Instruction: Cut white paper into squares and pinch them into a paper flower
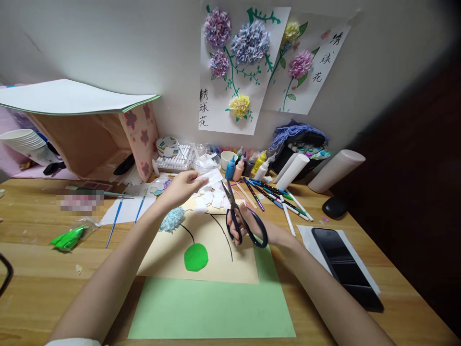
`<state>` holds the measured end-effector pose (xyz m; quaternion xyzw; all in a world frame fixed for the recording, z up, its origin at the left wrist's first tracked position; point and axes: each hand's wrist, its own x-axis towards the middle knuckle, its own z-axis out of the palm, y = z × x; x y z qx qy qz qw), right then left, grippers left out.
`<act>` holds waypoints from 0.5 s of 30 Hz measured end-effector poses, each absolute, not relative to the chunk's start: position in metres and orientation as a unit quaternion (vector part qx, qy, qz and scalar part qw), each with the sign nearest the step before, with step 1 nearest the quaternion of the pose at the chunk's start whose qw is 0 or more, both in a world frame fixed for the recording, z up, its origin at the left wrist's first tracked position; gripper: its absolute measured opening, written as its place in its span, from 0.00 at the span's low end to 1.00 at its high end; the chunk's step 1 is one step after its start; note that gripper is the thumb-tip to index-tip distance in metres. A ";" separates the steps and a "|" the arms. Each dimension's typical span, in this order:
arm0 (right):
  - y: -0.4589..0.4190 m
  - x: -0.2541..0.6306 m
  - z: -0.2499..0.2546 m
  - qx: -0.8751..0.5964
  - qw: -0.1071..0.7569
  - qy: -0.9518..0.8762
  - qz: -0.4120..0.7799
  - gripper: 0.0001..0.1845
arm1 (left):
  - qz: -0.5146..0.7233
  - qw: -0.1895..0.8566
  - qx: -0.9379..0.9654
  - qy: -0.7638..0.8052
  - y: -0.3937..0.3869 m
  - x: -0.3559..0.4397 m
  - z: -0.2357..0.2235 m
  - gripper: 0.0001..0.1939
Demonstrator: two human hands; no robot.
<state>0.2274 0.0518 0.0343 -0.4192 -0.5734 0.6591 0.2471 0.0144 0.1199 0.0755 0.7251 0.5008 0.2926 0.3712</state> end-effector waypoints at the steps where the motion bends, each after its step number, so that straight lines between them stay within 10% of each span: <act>1: 0.049 0.227 0.034 -0.412 0.231 -0.591 0.655 0.37 | 0.297 0.365 0.723 0.506 0.120 0.014 0.075 0.19; 15: 0.044 0.213 0.027 -0.423 0.238 -0.589 0.646 0.39 | 0.254 0.356 0.768 0.467 0.121 0.022 0.058 0.20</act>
